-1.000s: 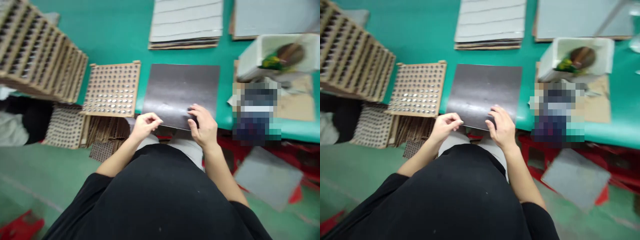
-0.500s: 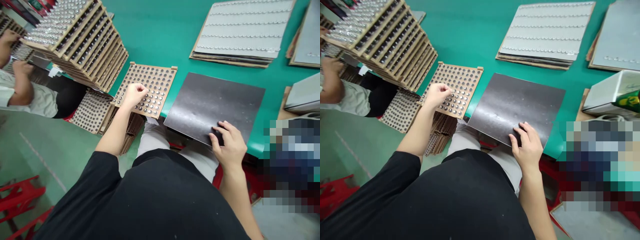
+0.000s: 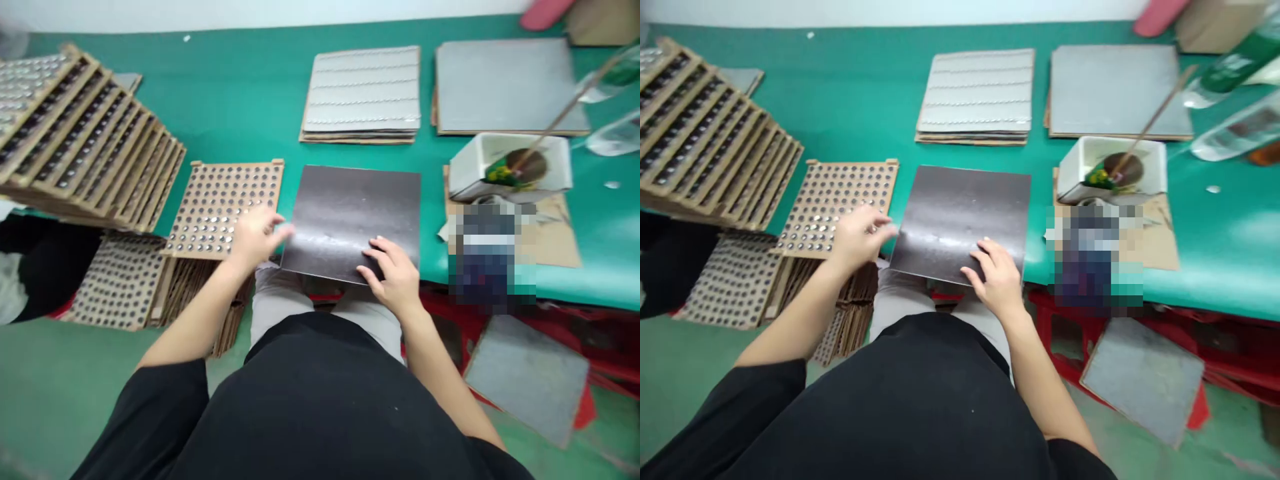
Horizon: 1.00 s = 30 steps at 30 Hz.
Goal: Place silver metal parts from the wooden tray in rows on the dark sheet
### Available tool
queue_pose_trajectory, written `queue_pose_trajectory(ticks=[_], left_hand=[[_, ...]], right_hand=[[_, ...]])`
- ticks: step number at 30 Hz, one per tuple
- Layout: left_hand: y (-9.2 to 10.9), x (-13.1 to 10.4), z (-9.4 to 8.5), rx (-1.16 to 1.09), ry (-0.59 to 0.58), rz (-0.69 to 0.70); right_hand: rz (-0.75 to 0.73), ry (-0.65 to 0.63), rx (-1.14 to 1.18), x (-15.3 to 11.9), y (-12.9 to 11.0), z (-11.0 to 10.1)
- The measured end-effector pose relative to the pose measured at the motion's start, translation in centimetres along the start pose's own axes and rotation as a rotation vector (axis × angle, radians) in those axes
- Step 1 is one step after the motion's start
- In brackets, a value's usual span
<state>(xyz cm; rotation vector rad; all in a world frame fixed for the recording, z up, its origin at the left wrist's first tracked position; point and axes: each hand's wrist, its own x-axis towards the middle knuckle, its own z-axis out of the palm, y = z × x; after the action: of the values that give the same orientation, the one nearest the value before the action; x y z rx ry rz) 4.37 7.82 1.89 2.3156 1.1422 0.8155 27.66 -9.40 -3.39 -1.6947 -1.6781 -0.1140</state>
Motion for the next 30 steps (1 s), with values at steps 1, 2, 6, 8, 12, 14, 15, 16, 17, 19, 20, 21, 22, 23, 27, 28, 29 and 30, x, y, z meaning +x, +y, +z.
queue_pose_trajectory(ticks=[1, 2, 6, 8, 12, 14, 15, 16, 17, 19, 20, 21, 22, 23, 27, 28, 29, 30], left_hand=[[1.2, -1.4, 1.1, 0.048, -0.138, 0.197], [2.1, -2.6, 2.2, 0.131, -0.241, 0.353], [3.3, -4.9, 4.6, 0.405, -0.307, 0.674], [3.4, -4.2, 3.3, 0.418, -0.257, 0.786], [5.6, -1.4, -3.7, 0.352, -0.165, 0.910], [7.3, 0.2, -7.4, 0.316, -0.127, 0.907], [8.1, 1.2, -8.8, 0.302, -0.074, 0.917], [8.6, 2.3, -9.7, 0.299, 0.012, 0.931], [8.8, 3.5, -10.1, 0.282, 0.126, 0.922], [8.1, 5.9, -9.4, 0.194, 0.352, 0.792], [7.4, 7.0, -8.3, 0.118, 0.430, 0.651], [6.4, 7.9, -6.9, 0.031, 0.434, 0.475], [5.3, 8.5, -5.2, -0.059, 0.411, 0.290], [4.1, 9.0, -3.4, -0.125, 0.313, 0.106], [0.6, 10.2, 2.5, -0.526, -0.003, -0.235], [0.2, 10.9, 3.1, -0.610, 0.019, -0.226], [-0.1, 11.9, 3.5, -0.670, 0.062, -0.202], [-0.3, 13.2, 3.6, -0.706, 0.099, -0.180]], right_hand=[[0.020, -0.013, 0.012, 0.1, 0.0, 0.1], [0.043, -0.028, 0.031, 0.1, 0.0, 0.1], [0.112, -0.125, 0.233, 0.9, 0.0, -1.9], [0.134, -0.157, 0.429, 1.3, 0.1, -4.6], [0.137, -0.132, 0.662, 2.3, 0.5, -10.0], [0.138, -0.166, 0.620, 3.2, 0.5, -10.6], [0.138, -0.185, 0.598, 3.8, 0.5, -10.3], [0.136, -0.200, 0.589, 4.4, 0.4, -9.6], [0.134, -0.205, 0.597, 5.1, 0.3, -8.7], [0.179, -0.158, 0.618, 6.3, 0.3, -6.8], [0.236, -0.108, 0.618, 6.8, 0.3, -5.9], [0.311, -0.047, 0.614, 7.2, 0.4, -5.2], [0.391, 0.013, 0.609, 7.6, 0.5, -4.7], [0.464, 0.075, 0.608, 8.1, 0.7, -4.5], [0.600, 0.206, 0.668, 11.8, 2.1, -4.5], [0.612, 0.231, 0.681, 13.5, 2.8, -4.5], [0.625, 0.255, 0.688, 15.4, 3.6, -4.4], [0.645, 0.283, 0.687, 17.6, 4.7, -4.2]])
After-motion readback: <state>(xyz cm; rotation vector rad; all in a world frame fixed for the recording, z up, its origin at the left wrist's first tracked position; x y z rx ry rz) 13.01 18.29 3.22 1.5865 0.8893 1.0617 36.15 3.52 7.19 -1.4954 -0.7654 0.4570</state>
